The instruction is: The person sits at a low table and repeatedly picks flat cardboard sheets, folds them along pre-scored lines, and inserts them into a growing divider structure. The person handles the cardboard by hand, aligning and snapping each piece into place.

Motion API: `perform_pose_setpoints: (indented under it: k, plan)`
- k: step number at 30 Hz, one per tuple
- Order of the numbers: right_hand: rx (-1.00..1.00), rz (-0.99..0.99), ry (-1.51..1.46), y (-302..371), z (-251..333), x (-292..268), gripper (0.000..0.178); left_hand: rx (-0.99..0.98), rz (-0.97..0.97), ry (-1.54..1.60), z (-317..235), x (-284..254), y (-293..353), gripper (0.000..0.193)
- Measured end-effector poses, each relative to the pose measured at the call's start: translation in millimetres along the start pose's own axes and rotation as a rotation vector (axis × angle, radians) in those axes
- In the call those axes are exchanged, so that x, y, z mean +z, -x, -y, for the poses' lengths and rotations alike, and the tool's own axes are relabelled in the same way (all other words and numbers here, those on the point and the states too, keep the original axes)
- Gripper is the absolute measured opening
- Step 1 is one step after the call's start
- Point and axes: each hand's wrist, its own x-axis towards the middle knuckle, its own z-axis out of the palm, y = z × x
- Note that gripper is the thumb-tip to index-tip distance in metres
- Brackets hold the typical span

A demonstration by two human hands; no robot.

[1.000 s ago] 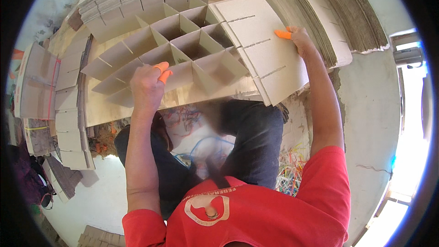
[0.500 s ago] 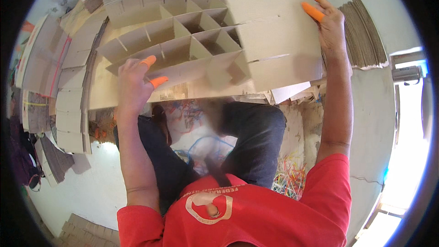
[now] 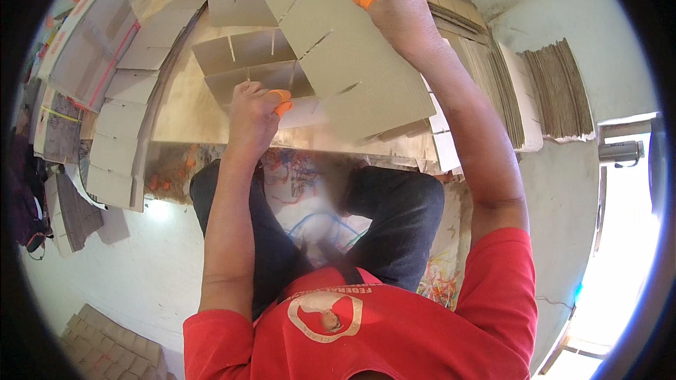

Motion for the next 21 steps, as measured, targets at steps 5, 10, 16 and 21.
perform_pose_setpoints:
  k: [5, 10, 16, 21]
  plan:
    - [-0.010, 0.105, 0.086, -12, 2, 9, 0.030, 0.005, -0.019, 0.008, -2, 0, -1, 0.020]
    - [-0.018, 0.092, 0.022, -21, -24, 41, 0.035, -0.018, 0.016, 0.013, -1, 3, -2, 0.013]
    - [0.024, 0.260, 0.002, -30, 7, 44, 0.032, -0.014, 0.021, -0.007, 4, 2, -2, 0.016]
    - [-0.039, 0.269, 0.085, -18, -2, 78, 0.030, -0.018, 0.010, 0.036, 1, 6, -5, 0.018]
